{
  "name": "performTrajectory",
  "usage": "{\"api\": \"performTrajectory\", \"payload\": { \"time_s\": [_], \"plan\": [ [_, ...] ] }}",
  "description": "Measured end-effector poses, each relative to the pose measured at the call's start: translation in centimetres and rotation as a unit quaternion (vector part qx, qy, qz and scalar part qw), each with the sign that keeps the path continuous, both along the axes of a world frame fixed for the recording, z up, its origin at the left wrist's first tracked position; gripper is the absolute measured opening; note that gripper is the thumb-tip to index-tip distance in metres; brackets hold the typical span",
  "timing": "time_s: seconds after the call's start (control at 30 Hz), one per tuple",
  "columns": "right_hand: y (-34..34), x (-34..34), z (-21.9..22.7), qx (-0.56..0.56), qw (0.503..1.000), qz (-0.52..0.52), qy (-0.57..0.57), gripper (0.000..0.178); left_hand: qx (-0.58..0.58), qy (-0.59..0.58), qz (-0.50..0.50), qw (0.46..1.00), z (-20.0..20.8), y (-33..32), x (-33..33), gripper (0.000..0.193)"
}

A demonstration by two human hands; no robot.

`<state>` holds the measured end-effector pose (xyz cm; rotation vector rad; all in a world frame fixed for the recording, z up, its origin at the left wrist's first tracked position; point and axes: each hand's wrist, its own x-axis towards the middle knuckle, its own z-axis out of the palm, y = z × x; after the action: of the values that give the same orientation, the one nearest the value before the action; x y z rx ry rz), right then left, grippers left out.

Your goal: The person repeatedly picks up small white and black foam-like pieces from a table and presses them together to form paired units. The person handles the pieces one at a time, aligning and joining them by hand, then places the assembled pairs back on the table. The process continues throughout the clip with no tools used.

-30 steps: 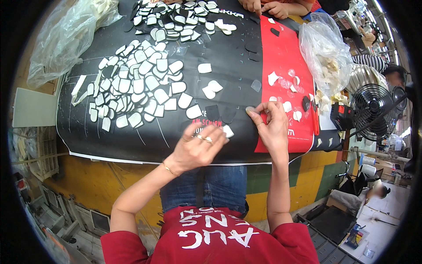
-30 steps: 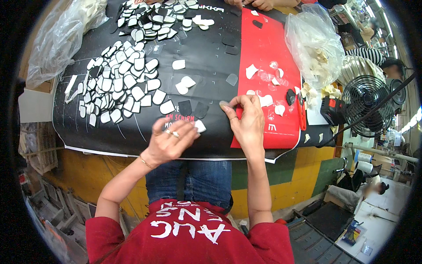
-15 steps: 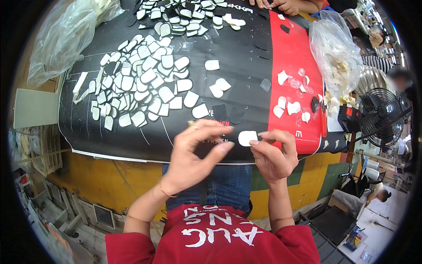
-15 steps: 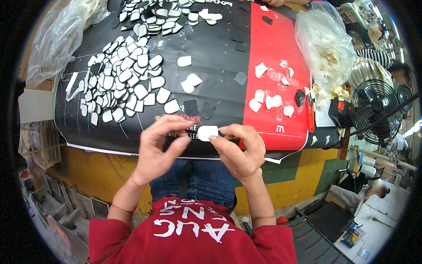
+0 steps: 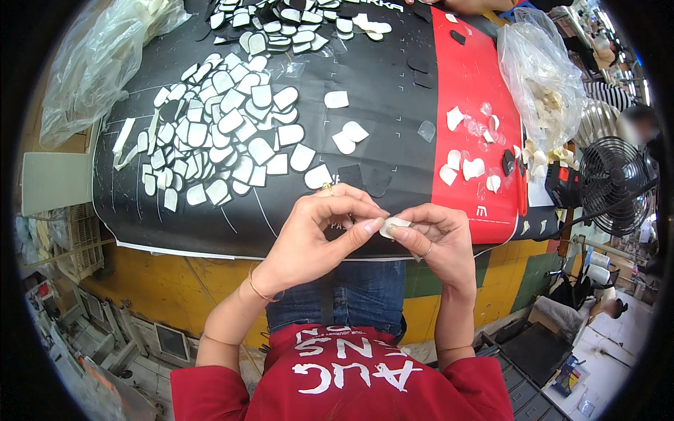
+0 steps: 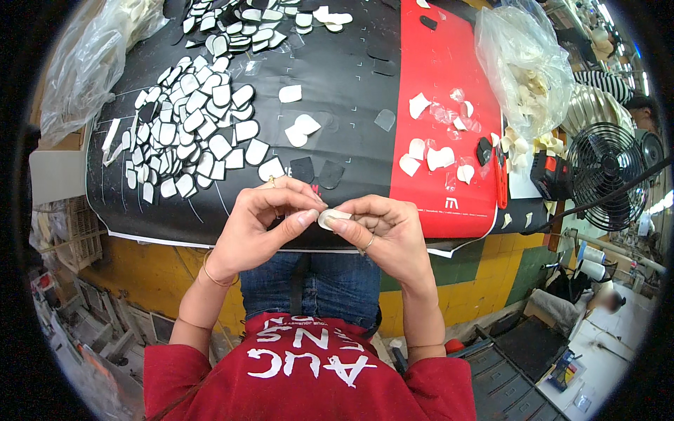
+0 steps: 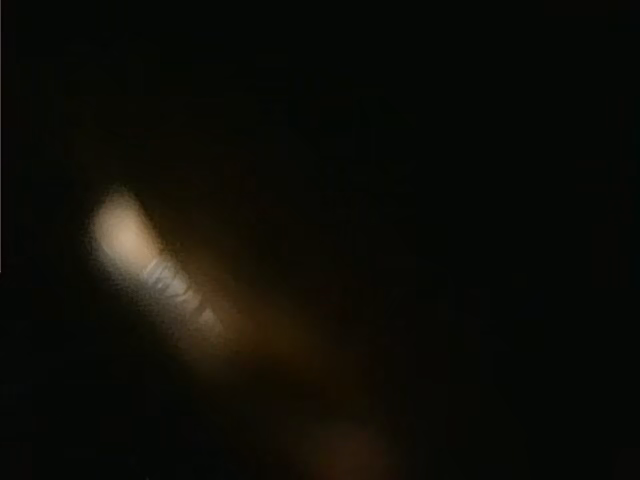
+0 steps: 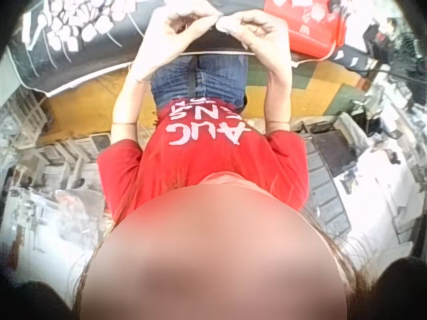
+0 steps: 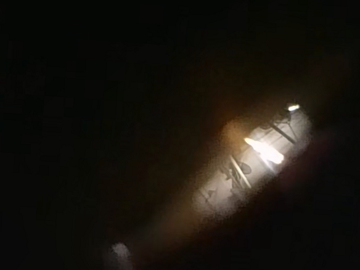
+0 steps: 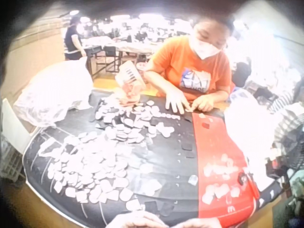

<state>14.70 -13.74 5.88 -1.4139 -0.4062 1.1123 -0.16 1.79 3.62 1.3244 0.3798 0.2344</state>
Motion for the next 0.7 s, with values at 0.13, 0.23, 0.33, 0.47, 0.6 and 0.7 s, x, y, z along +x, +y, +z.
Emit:
{"api": "performTrajectory", "payload": {
  "time_s": [0.13, 0.23, 0.33, 0.47, 0.6, 0.7],
  "plan": [
    [-0.1, 0.4, 0.1, -0.005, 1.0, 0.013, 0.024, 0.02, -0.075, 0.013, -0.023, 0.997, -0.3, 0.0, 0.3, 0.013],
    [-0.5, 0.9, 0.1, 0.015, 0.998, 0.047, 0.048, 0.021, -0.079, 0.0, -0.004, 0.997, -0.4, -0.3, 0.7, 0.012],
    [-0.6, 1.3, -0.4, 0.017, 0.997, 0.044, 0.053, 0.022, 0.053, 0.013, 0.061, 0.997, -0.2, -0.8, 0.8, 0.009],
    [-0.7, 1.9, -1.2, 0.042, 0.987, 0.044, 0.151, 0.034, 0.505, -0.116, 0.145, 0.843, -0.2, -0.9, 0.6, 0.009],
    [-1.0, 2.3, -1.0, -0.012, 0.982, 0.097, 0.162, 0.03, 0.685, -0.229, 0.092, 0.685, -0.8, -1.4, 0.2, 0.013],
    [-0.9, 2.7, -0.7, -0.035, 0.984, 0.102, 0.14, 0.023, 0.703, -0.259, 0.071, 0.659, -1.6, -1.4, 0.1, 0.016]
  ]
}}
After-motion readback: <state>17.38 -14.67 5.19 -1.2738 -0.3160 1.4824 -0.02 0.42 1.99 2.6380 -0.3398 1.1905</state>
